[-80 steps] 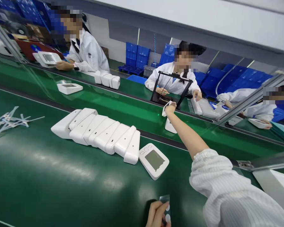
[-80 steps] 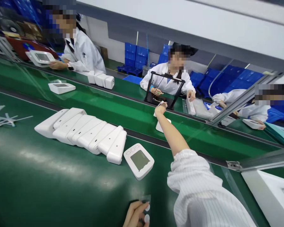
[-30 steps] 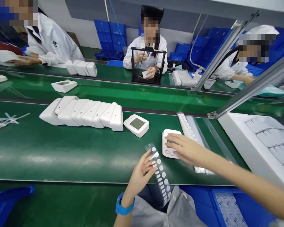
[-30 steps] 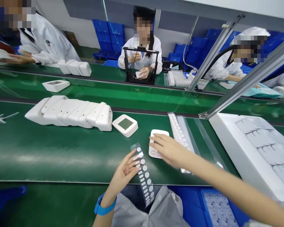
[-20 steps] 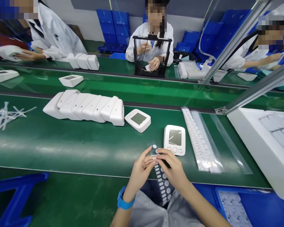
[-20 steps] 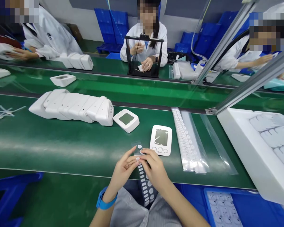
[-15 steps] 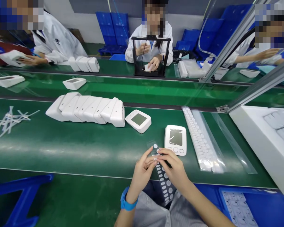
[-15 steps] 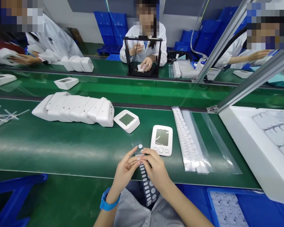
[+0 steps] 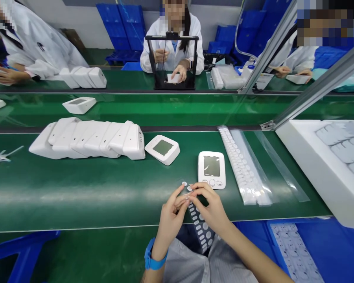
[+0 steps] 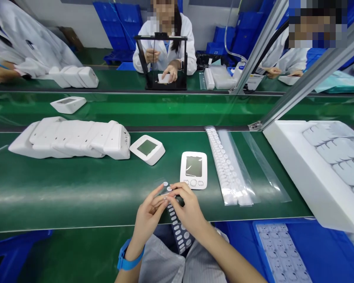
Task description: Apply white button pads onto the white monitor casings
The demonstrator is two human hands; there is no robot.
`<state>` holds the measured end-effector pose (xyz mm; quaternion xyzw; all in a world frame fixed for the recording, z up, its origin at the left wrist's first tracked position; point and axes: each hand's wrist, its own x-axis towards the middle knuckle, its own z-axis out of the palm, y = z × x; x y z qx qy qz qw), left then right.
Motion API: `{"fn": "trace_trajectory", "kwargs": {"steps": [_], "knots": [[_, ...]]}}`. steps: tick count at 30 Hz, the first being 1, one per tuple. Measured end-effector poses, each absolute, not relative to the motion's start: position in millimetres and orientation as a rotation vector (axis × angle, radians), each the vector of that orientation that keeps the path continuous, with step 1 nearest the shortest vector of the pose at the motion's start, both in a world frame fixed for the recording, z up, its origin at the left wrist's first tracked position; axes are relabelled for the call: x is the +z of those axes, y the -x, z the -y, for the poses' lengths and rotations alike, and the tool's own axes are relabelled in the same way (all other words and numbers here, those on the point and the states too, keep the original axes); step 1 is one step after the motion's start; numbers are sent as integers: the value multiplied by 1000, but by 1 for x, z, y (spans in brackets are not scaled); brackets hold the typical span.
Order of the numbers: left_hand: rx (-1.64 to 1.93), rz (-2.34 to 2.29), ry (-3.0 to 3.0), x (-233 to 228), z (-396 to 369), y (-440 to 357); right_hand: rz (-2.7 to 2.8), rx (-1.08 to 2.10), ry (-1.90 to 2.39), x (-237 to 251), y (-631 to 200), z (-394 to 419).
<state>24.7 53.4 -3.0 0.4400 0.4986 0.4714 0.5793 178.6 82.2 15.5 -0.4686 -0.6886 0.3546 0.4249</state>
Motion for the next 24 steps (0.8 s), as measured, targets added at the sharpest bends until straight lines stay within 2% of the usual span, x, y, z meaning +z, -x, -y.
{"fn": "trace_trajectory", "kwargs": {"steps": [4, 8, 13, 17, 24], "knots": [[1064, -1208, -1057, -5, -52, -26, 1725, 854, 1184, 16, -177, -77], [1046, -1250, -1091, -8, -51, -27, 1796, 650, 1126, 18, -181, -69], [1027, -1431, -1258, 0, -64, -29, 1664, 395, 1381, 19, -209, -81], [900, -1552, -1459, 14, -82, -41, 1615, 451, 1579, 13, -223, -96], [859, -1615, -1606, 18, -103, -69, 1583, 605, 1616, 13, -217, -102]]}}
